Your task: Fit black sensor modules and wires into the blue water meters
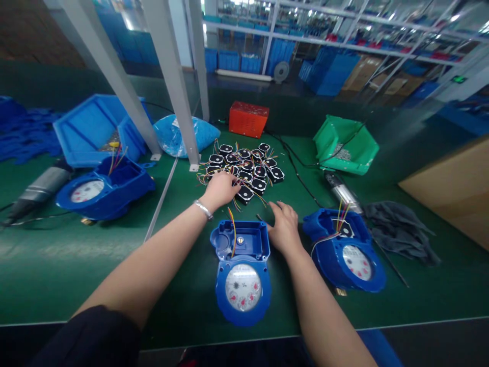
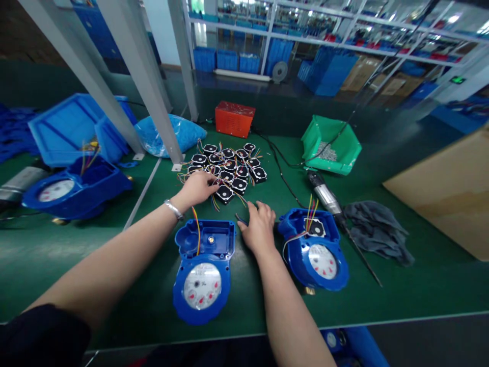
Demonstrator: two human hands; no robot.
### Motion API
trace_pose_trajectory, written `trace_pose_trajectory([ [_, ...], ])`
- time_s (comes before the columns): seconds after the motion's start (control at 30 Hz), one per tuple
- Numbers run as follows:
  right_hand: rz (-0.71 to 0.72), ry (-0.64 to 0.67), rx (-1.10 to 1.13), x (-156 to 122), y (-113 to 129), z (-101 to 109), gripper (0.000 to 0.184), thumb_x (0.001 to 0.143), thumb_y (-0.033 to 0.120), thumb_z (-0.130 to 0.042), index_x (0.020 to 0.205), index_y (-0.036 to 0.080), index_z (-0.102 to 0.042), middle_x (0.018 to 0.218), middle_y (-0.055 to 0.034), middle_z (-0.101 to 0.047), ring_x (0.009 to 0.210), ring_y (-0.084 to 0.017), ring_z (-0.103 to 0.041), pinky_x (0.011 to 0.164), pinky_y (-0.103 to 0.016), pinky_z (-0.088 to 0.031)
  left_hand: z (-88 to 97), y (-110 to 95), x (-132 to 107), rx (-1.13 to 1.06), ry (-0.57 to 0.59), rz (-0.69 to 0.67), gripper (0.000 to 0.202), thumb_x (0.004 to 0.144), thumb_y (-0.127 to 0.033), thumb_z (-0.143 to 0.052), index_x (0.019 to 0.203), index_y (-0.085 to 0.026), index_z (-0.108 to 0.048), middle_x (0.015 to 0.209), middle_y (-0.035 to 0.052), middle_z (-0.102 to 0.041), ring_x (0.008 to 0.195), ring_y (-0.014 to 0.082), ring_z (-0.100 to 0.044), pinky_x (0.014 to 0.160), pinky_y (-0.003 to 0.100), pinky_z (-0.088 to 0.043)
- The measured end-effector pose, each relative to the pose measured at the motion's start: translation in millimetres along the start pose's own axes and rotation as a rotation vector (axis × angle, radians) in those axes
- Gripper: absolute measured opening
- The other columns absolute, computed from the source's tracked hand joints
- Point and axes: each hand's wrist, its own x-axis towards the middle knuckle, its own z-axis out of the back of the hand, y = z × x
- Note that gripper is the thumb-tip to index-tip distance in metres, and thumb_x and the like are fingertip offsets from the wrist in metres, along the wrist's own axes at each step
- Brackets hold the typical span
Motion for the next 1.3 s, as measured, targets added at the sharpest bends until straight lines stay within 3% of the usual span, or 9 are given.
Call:
trace_pose_trajectory([
  [0.13, 0.063, -0.114, 0.110, 0, -1, -2, 0.044, 0.073, 0.024, -0.060, 0.115, 0.013, -0.055, 0.120, -0.0110, -0.046, 0.115, -0.026, -0.038, 0.103, -0.046, -0.027, -3.6, -1, -9, -0.099, 0.020, 0.085, 0.015, 0.071, -0.022, -0.054, 0.058, -0.015, -0.057, 0.060, 0.0029, -0.053, 0.064, 0.0180, -0.050, 0.069, 0.033, -0.039],
  [0.37, 0.075, -0.146, 0.280, -5, 5, 2, 0.033, 0.077, 0.020, -0.053, 0.109, 0.011, -0.058, 0.110, -0.0098, -0.052, 0.107, -0.021, -0.044, 0.099, -0.038, -0.035, 3.7, -1, -51, -0.403, 0.105, 0.281, 0.014, 0.077, -0.028, -0.045, 0.076, -0.015, -0.049, 0.058, -0.0023, -0.052, 0.048, 0.0106, -0.047, 0.050, 0.023, -0.037],
  [0.47, 0.100, -0.151, 0.339, -7, 6, 1, 0.031, 0.077, 0.019, -0.052, 0.107, 0.012, -0.059, 0.108, -0.0090, -0.053, 0.105, -0.021, -0.046, 0.097, -0.038, -0.038, 3.9, 4, -53, -0.431, 0.099, 0.357, 0.022, 0.069, -0.028, -0.055, 0.085, -0.013, -0.051, 0.057, -0.0052, -0.048, 0.041, 0.0074, -0.037, 0.043, 0.022, -0.029],
  [0.57, 0.107, -0.189, 0.419, -8, 5, 0, 0.029, 0.076, 0.020, -0.052, 0.103, 0.014, -0.060, 0.105, -0.0078, -0.054, 0.103, -0.020, -0.049, 0.094, -0.038, -0.040, 6.1, 10, -49, -0.397, 0.071, 0.376, 0.030, 0.056, -0.024, -0.069, 0.081, -0.012, -0.057, 0.053, -0.0065, -0.044, 0.045, 0.0071, -0.036, 0.045, 0.021, -0.025],
  [0.67, 0.100, -0.215, 0.485, -8, 4, 2, 0.027, 0.077, 0.023, -0.051, 0.101, 0.015, -0.061, 0.103, -0.0072, -0.056, 0.099, -0.019, -0.051, 0.092, -0.037, -0.042, 6.1, 13, -46, -0.371, 0.051, 0.394, 0.039, 0.051, -0.022, -0.072, 0.086, -0.011, -0.058, 0.047, -0.0091, -0.038, 0.043, 0.0070, -0.033, 0.044, 0.021, -0.020],
  [0.8, 0.088, -0.204, 0.517, -8, 4, 5, 0.027, 0.077, 0.024, -0.051, 0.099, 0.015, -0.061, 0.101, -0.0070, -0.056, 0.097, -0.019, -0.052, 0.090, -0.037, -0.043, 0.5, 11, -48, -0.412, 0.110, 0.390, 0.039, 0.055, -0.023, -0.068, 0.091, -0.010, -0.061, 0.045, -0.0094, -0.037, 0.041, 0.0063, -0.030, 0.043, 0.021, -0.019],
  [0.97, 0.090, -0.166, 0.525, -11, 5, 5, 0.026, 0.077, 0.025, -0.050, 0.099, 0.016, -0.061, 0.102, -0.0068, -0.056, 0.098, -0.019, -0.052, 0.090, -0.036, -0.043, -2.8, 10, -54, -0.449, 0.137, 0.352, 0.027, 0.058, -0.024, -0.063, 0.081, -0.009, -0.065, 0.059, -0.0024, -0.054, 0.050, 0.0078, -0.041, 0.049, 0.021, -0.031],
  [1.1, 0.112, -0.169, 0.539, -11, 7, 5, 0.025, 0.078, 0.026, -0.049, 0.098, 0.016, -0.061, 0.100, -0.0067, -0.057, 0.096, -0.018, -0.053, 0.089, -0.035, -0.043, 1.4, 17, -59, -0.439, 0.197, 0.293, 0.030, 0.056, -0.028, -0.066, 0.079, -0.010, -0.065, 0.058, -0.0018, -0.054, 0.051, 0.0097, -0.045, 0.049, 0.022, -0.034],
  [1.3, 0.106, -0.144, 0.554, -11, 7, 5, 0.025, 0.078, 0.026, -0.049, 0.098, 0.017, -0.060, 0.099, -0.0062, -0.057, 0.095, -0.018, -0.054, 0.087, -0.034, -0.044, 3.8, 26, -64, -0.326, 0.184, 0.153, 0.012, 0.057, -0.024, -0.069, 0.060, -0.013, -0.062, 0.068, 0.0012, -0.056, 0.063, 0.0135, -0.052, 0.060, 0.025, -0.040],
])
